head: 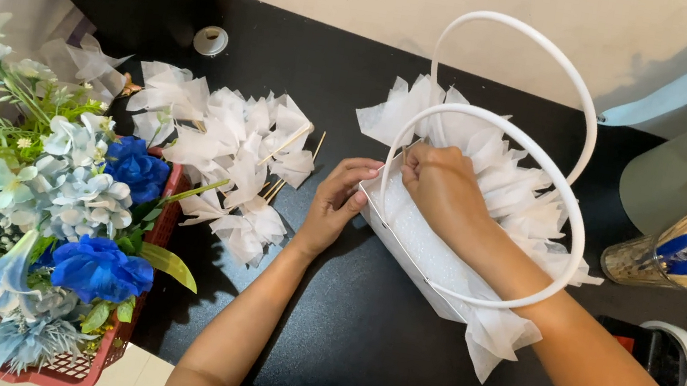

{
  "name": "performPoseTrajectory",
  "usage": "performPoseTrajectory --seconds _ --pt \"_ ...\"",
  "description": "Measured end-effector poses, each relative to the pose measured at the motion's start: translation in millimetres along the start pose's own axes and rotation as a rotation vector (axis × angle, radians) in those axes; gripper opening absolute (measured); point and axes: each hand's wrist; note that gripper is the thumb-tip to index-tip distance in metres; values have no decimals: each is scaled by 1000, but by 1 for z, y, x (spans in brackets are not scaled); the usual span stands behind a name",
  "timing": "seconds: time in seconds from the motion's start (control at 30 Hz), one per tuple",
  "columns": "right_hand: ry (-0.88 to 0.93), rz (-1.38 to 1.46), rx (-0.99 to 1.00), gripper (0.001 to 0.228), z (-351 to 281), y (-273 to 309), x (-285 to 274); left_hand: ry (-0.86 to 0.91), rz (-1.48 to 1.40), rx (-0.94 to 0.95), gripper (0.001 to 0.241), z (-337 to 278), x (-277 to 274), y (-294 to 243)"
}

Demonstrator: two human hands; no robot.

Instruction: The person arranges white tissue paper flowers attached to wooden sticks into a white basket. They pick up the flowers from a pile on the table, secure the tissue paper around the sticks using tape, and insert them into the basket one by one.

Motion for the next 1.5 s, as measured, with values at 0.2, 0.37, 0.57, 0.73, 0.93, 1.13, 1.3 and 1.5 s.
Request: performPoseTrajectory --seconds 0.2,0.37,0.57,0.73,0.93,1.13,1.3,1.5 --pt "4 -27 -9 12 -3 1 0 -3 -19 -19 29 2 -1 -4" --pt "7 -73 -29 10 -3 0 0 -11 -2 -7 28 3 -1 -4" --pt "116 -129 8 19 -24 31 -21 -45 18 55 28 2 1 -3" --pt "338 -168 131 34 -68 69 -61 -56 20 66 28 3 -3 -7" --pt "126 120 230 35 -129 48 -82 -25 217 16 23 7 -16 -47" --pt "-216 58 23 20 -168 52 -87 -182 671 -67 24 18 -58 -54" --pt "-304 -50 62 11 -174 37 -90 -36 1332 -373 28 14 -86 -12" --pt "-244 -33 -43 13 -169 38 -88 64 1479 -614 38 16 -77 5"
Point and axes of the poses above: each hand's wrist, its own z-axis towards the middle knuckle, its own x-axis out of the palm, y = z × x, and after that the axes turned 13 degrees about z, right-handed
